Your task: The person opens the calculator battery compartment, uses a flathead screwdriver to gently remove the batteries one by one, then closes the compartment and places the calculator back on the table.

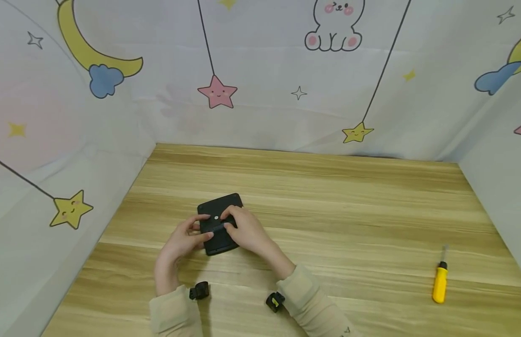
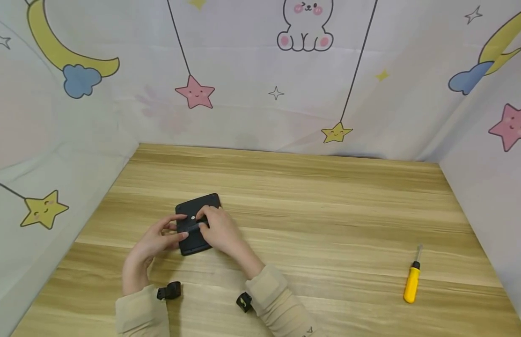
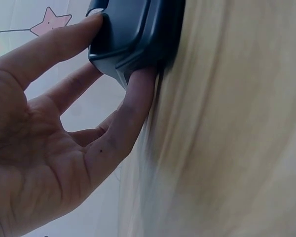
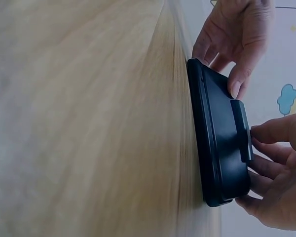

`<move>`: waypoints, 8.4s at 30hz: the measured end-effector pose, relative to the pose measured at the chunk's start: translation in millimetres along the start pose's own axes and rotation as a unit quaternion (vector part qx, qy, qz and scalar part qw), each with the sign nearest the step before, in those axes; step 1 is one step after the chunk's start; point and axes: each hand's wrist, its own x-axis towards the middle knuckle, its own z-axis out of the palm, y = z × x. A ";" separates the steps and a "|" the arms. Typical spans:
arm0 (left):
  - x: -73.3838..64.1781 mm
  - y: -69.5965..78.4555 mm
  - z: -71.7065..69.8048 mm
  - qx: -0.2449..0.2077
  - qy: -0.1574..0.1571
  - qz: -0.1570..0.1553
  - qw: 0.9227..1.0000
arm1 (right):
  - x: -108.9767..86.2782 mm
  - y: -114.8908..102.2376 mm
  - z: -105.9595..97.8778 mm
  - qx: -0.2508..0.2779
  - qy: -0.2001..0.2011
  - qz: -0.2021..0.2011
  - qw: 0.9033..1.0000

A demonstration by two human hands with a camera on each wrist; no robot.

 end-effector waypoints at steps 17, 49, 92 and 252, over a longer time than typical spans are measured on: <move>-0.2 -1.2 0.2 0.003 0.001 -0.002 1.000 | 1.1 -5.5 1.0 -0.048 0.032 -0.005 0.998; 2.6 -3.2 -1.1 0.004 -0.003 0.013 1.000 | 0.3 -6.2 -1.1 -0.084 0.075 -0.050 0.992; 0.4 -1.5 -0.3 0.003 0.002 0.006 1.000 | -11.0 5.9 -18.8 -0.063 0.111 -0.022 0.992; -0.7 -1.3 0.5 -0.005 0.005 -0.007 1.000 | -34.9 55.4 -50.6 -0.044 0.077 0.134 0.987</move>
